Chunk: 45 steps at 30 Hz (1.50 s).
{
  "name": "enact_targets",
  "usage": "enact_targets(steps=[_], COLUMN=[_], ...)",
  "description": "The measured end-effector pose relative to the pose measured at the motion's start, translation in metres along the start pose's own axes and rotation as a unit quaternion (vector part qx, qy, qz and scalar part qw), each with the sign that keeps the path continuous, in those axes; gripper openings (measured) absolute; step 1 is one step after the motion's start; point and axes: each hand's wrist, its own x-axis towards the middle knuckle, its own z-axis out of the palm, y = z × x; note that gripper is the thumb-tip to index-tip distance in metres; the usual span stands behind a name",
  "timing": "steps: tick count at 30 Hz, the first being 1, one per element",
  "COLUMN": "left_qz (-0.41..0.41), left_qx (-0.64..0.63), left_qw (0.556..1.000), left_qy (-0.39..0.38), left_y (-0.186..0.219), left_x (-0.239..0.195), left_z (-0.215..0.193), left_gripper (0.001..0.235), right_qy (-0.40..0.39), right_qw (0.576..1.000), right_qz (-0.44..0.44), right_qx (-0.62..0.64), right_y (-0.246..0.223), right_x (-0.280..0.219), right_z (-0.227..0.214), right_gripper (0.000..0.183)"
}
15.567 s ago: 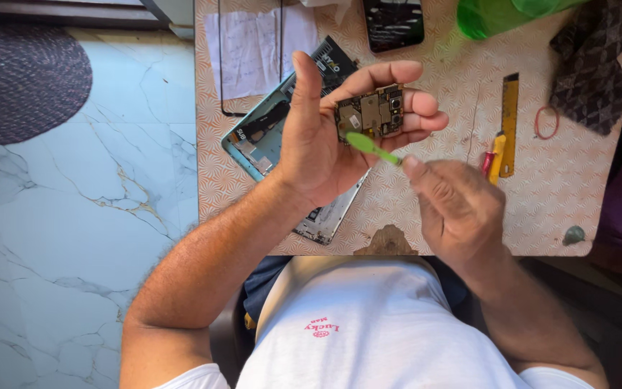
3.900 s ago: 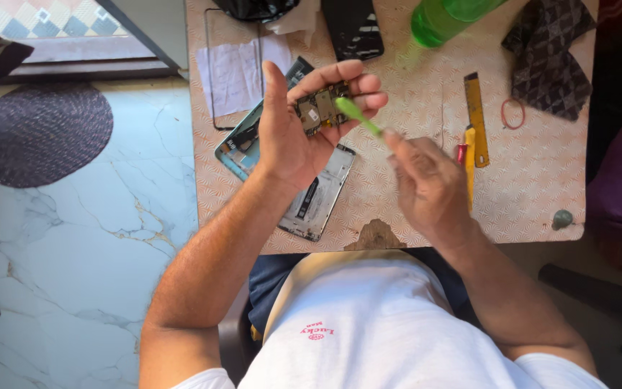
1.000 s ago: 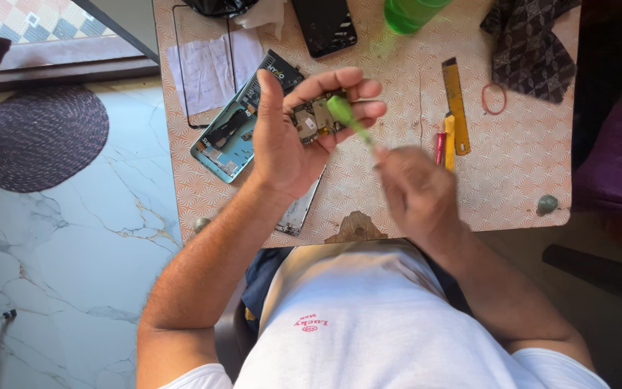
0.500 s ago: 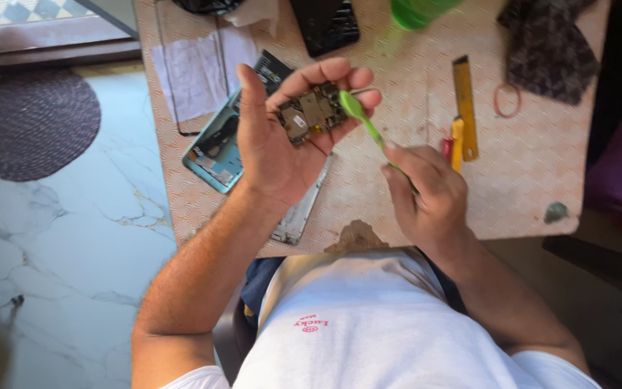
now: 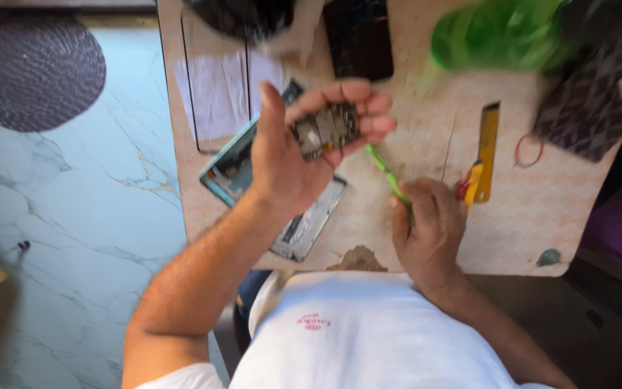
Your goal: The person sits on the floor and cleans a small electronic circuit board using a green toothbrush and a spray bottle. They repeatedly spray the board with liquid and scrub it with the brush, occasionally using a red tool to point at or adjust components.
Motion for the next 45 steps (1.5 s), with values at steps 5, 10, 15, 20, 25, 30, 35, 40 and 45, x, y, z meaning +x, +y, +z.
enact_targets(steps=[5,10,15,20,25,30,35,40,45], left_qz=[-0.037,-0.036,-0.089,-0.155,-0.229,-0.316,-0.393,-0.472,-0.561], left_qx=[-0.039,-0.034,-0.054,-0.035,-0.004,0.010,0.018,0.045,0.030], left_qw=[0.998,0.996,0.988,0.982,0.971,0.949,0.915,0.866,0.799], left_qy=[0.027,0.069,0.115,0.101,0.065,-0.006,-0.093,-0.157,-0.214], left_y=[0.018,0.035,0.041,0.026,-0.019,-0.068,-0.107,-0.145,-0.202], left_x=[0.019,0.004,-0.022,-0.033,-0.036,-0.034,-0.036,-0.037,-0.049], left_z=[0.011,0.057,0.145,0.237,0.318,0.378,0.412,0.441,0.486], left_gripper=[0.101,0.101,0.104,0.108,0.107,0.106,0.105,0.102,0.103], right_qy=[-0.032,-0.030,-0.073,-0.237,-0.293,-0.394,-0.410,-0.411,-0.386], right_qw=[0.999,0.988,0.945,0.785,0.730,0.665,0.660,0.585,0.550], right_qz=[0.009,0.122,0.315,0.564,0.610,0.631,0.623,0.683,0.717], right_qx=[0.032,0.095,-0.044,0.101,0.096,0.066,0.088,0.152,0.186], right_y=[0.001,0.029,0.084,0.065,0.041,0.038,0.013,-0.005,-0.021], right_x=[0.025,-0.038,-0.184,-0.257,-0.277,-0.301,-0.362,-0.430,-0.509], right_z=[-0.019,-0.072,-0.118,-0.154,-0.200,-0.228,-0.231,-0.211,-0.209], right_gripper=[0.036,0.027,0.035,0.068,0.059,0.053,0.054,0.052,0.051])
